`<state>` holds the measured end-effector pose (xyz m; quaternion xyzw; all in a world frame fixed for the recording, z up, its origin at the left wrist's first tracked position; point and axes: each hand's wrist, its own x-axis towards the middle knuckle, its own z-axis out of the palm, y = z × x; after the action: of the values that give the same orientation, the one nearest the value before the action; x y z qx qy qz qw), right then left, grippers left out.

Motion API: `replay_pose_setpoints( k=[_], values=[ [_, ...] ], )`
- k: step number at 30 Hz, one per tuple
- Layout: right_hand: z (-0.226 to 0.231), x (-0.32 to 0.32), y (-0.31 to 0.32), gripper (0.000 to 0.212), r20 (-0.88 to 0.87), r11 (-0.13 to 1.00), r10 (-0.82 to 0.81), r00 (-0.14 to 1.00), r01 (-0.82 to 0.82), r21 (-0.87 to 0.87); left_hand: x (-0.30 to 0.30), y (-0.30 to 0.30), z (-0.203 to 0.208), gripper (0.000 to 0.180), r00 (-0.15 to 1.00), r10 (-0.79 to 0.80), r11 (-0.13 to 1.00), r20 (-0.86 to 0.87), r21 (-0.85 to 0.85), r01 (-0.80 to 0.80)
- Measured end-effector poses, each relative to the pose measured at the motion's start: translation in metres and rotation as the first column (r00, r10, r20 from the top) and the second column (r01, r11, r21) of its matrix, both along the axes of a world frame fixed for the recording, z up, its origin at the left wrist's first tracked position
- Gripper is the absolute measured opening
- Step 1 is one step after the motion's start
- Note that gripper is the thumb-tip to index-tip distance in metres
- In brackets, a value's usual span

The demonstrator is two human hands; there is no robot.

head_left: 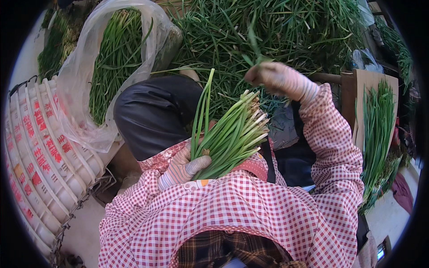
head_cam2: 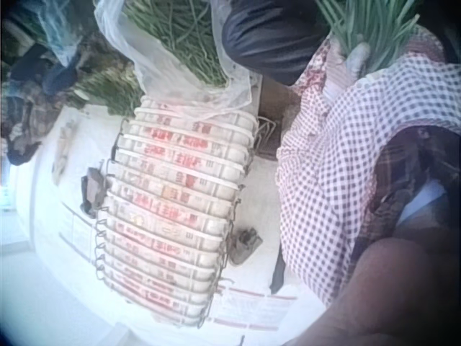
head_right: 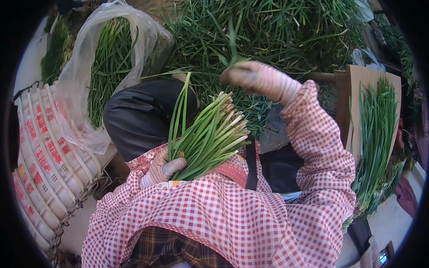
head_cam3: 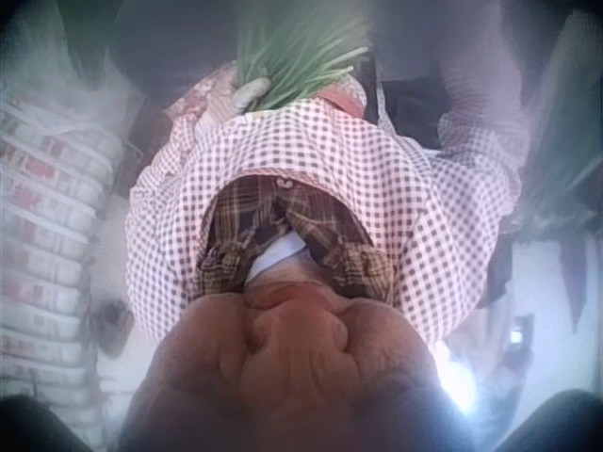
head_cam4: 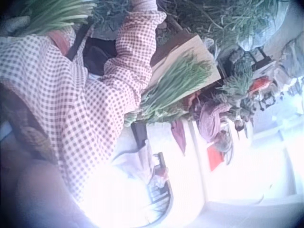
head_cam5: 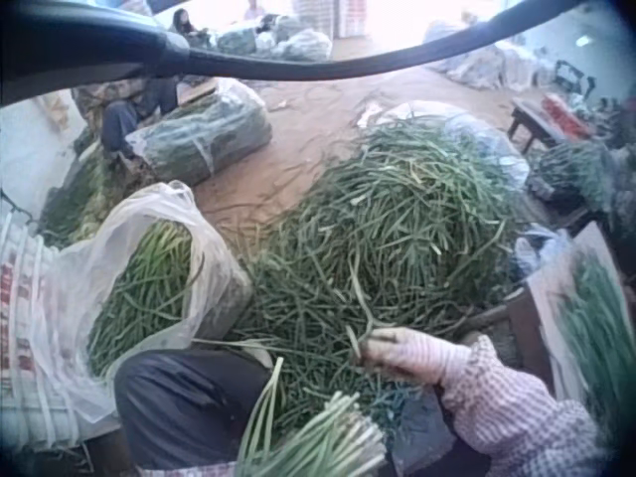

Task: The person sorts bunches of green onions from a plastic bag, removes loose leaves, aligns the stalks, and ties them together with red ribbon before stacking the finished bundles.

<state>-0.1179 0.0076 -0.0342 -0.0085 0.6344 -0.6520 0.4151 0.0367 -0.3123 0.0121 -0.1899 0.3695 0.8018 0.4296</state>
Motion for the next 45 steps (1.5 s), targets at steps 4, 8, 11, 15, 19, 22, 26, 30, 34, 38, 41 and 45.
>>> replay_pose_setpoints(
  k=[4, 8, 11, 15, 19, 22, 26, 30, 34, 38, 41, 45],
  values=[
    [0.029, 0.003, -0.032, 0.025, 0.052, 0.960, 0.277, 0.960, -0.278, 0.018, 0.003, 0.004, 0.009, 0.057, 1.000, 0.018, 0.999, -0.022, -0.029, -0.019],
    [0.020, 0.022, -0.037, 0.025, -0.005, 0.995, 0.010, 1.000, -0.010, -0.101, 0.016, -0.006, -0.004, 0.052, 0.999, 0.029, 0.987, -0.023, -0.160, -0.033],
    [0.016, 0.025, -0.039, 0.027, -0.132, 0.971, -0.237, 0.962, 0.229, -0.073, 0.017, -0.010, 0.000, 0.046, 1.000, 0.029, 0.973, -0.004, -0.227, -0.029],
    [-0.009, 0.003, 0.038, 0.030, -0.572, 0.732, -0.345, 0.744, 0.595, 0.332, 0.018, -0.015, 0.011, 0.041, 0.989, 0.146, 0.970, 0.036, -0.200, -0.136],
    [0.001, 0.064, 0.049, 0.040, -0.482, 0.216, 0.509, 0.713, 0.437, 0.873, 0.022, -0.019, 0.016, 0.045, 0.950, 0.308, 0.951, 0.045, -0.037, -0.306],
    [-0.004, 0.091, 0.052, 0.044, -0.299, 0.677, 0.426, 0.854, -0.081, 0.732, 0.025, -0.011, 0.015, 0.050, 0.916, 0.398, 0.916, 0.047, 0.041, -0.400],
    [0.013, 0.129, 0.021, 0.045, -0.202, 0.950, -0.257, 0.945, 0.286, 0.126, 0.027, -0.011, 0.013, 0.048, 0.931, 0.347, 0.919, 0.111, 0.157, -0.361],
    [0.045, 0.111, -0.002, 0.047, -0.562, 0.941, -0.275, 0.780, 0.339, 0.010, 0.029, -0.011, 0.010, 0.048, 0.935, 0.343, 0.932, 0.090, 0.094, -0.351],
    [0.047, 0.097, -0.028, 0.039, -0.691, 0.983, -0.057, 0.721, 0.163, 0.089, 0.028, -0.007, 0.007, 0.048, 0.937, 0.343, 0.935, 0.071, 0.072, -0.348],
    [0.039, 0.088, -0.030, 0.026, -0.713, 0.991, -0.005, 0.701, 0.098, 0.090, 0.027, -0.006, 0.005, 0.046, 0.930, 0.352, 0.930, 0.103, 0.077, -0.360],
    [0.048, 0.072, -0.029, 0.020, -0.787, 0.997, 0.041, 0.615, 0.031, 0.076, 0.026, -0.010, 0.003, 0.045, 0.928, 0.345, 0.926, 0.143, 0.112, -0.361],
    [0.052, 0.032, -0.006, 0.020, -0.835, 0.985, 0.004, 0.550, 0.142, 0.098, 0.023, -0.015, 0.003, 0.047, 0.929, 0.324, 0.904, 0.179, 0.230, -0.360]
  ],
)
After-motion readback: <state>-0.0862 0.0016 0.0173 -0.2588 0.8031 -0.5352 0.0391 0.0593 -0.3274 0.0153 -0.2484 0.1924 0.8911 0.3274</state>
